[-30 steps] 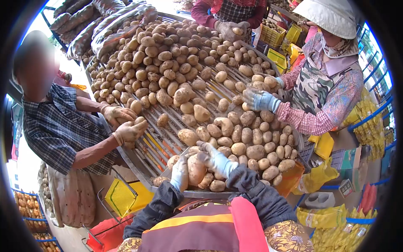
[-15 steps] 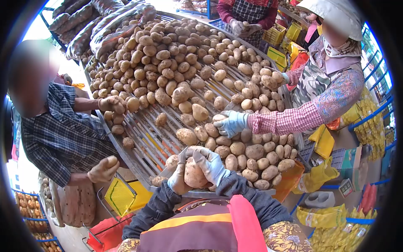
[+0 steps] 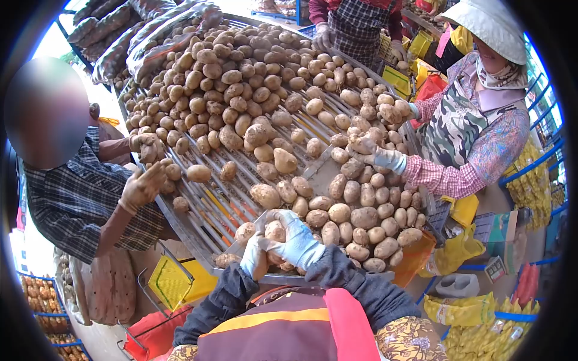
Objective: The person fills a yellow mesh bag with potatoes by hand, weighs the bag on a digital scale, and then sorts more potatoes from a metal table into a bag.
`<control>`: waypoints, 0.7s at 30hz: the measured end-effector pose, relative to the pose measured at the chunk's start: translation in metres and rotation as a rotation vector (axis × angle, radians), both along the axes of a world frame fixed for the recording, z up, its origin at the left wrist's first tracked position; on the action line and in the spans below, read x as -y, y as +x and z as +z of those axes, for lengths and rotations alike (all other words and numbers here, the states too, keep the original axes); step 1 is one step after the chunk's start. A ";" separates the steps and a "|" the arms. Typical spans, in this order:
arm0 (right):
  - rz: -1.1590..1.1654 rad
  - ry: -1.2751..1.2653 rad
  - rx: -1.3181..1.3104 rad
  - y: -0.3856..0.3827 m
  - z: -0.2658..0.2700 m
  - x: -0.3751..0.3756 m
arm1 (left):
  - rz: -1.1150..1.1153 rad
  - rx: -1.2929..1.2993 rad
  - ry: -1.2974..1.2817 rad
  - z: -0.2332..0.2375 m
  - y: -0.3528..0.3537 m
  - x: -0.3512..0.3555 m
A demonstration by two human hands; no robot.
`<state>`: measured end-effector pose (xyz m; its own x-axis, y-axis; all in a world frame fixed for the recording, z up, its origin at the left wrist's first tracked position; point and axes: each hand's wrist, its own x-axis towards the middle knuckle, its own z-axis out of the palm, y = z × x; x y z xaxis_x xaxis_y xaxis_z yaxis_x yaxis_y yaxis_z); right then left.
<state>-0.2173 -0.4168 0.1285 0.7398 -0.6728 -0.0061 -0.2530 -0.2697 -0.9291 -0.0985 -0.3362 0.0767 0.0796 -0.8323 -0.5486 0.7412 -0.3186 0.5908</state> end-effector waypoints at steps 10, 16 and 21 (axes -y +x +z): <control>-0.289 0.675 0.494 0.009 -0.002 0.003 | -0.121 -0.128 -0.131 0.027 -0.005 -0.007; -0.325 0.907 0.537 0.003 -0.006 0.017 | -0.122 -0.126 -0.162 0.015 0.001 -0.011; 0.066 0.460 0.279 -0.006 -0.006 0.004 | -0.084 -0.103 -0.099 0.014 0.001 -0.011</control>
<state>-0.2237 -0.4204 0.1221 0.7961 -0.5990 -0.0863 0.0244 0.1742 -0.9844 -0.0976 -0.3251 0.0903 -0.0448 -0.8841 -0.4651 0.7725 -0.3259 0.5450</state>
